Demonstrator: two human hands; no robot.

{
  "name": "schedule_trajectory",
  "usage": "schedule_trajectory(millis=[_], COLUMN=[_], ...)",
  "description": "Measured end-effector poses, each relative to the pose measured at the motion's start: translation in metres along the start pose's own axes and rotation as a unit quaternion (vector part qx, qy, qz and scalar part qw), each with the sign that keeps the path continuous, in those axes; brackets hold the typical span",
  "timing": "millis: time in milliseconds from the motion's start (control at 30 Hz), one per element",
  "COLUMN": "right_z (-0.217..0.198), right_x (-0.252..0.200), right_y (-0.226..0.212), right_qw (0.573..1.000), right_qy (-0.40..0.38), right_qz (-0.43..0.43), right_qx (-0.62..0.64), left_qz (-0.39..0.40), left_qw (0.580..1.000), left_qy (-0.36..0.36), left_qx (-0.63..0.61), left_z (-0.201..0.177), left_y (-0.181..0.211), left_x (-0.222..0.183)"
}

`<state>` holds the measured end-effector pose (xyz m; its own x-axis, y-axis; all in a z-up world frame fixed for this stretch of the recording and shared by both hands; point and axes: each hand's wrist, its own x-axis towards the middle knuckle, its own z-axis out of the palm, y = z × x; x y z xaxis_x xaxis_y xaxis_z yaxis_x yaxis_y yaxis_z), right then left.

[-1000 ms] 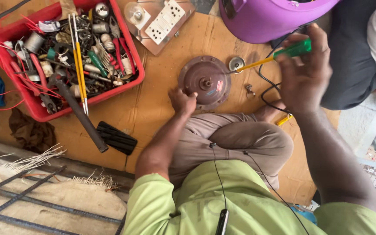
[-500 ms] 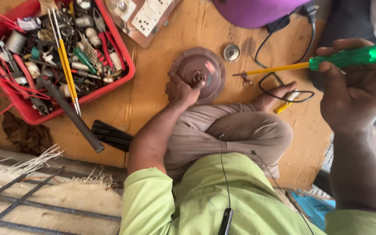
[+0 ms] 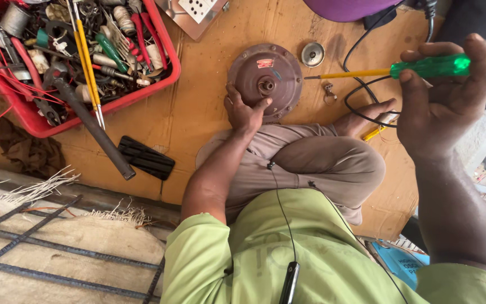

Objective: The person disassembles a brown circular appliance base using a screwdriver, removes a small component, and then works on the internal wiring of a purple appliance using pliers. The person handles the base, a screwdriver, a small white component, and the purple appliance.

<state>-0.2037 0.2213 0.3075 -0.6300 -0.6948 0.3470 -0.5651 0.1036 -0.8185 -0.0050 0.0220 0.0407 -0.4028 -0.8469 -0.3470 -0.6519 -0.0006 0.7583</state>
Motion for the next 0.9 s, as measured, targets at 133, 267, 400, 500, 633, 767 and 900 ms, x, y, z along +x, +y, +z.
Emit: schedule_trajectory(millis=[133,267,400,500,633,767,900], right_z=[0.009,0.011,0.013,0.014,0.021,0.036,0.032], right_x=[0.000,-0.002,0.001,0.005,0.011,0.026,0.031], right_y=[0.004,0.007,0.006,0.002,-0.010,-0.027,-0.048], right_qw=[1.000,0.999,1.000,1.000,0.997,0.990,0.994], right_qy=[-0.001,-0.003,-0.008,-0.010,-0.043,-0.098,-0.076], right_qz=[0.015,0.027,0.013,0.006,0.007,-0.047,-0.013], right_qx=[0.021,0.033,0.018,0.018,0.060,0.093,0.078], left_qz=[-0.001,-0.005,0.000,-0.022,-0.339,-0.318,-0.328], left_qw=[1.000,1.000,1.000,0.959,0.840,0.860,0.862], left_qy=[-0.006,-0.008,0.002,-0.003,-0.049,-0.035,-0.030], left_qx=[-0.013,-0.003,-0.021,-0.283,-0.420,-0.399,-0.386], left_z=[-0.004,-0.003,-0.002,-0.007,-0.021,-0.023,-0.019], left_y=[0.000,0.000,-0.002,-0.005,-0.014,-0.013,-0.012], left_x=[-0.001,-0.001,0.001,0.009,0.022,0.026,0.026])
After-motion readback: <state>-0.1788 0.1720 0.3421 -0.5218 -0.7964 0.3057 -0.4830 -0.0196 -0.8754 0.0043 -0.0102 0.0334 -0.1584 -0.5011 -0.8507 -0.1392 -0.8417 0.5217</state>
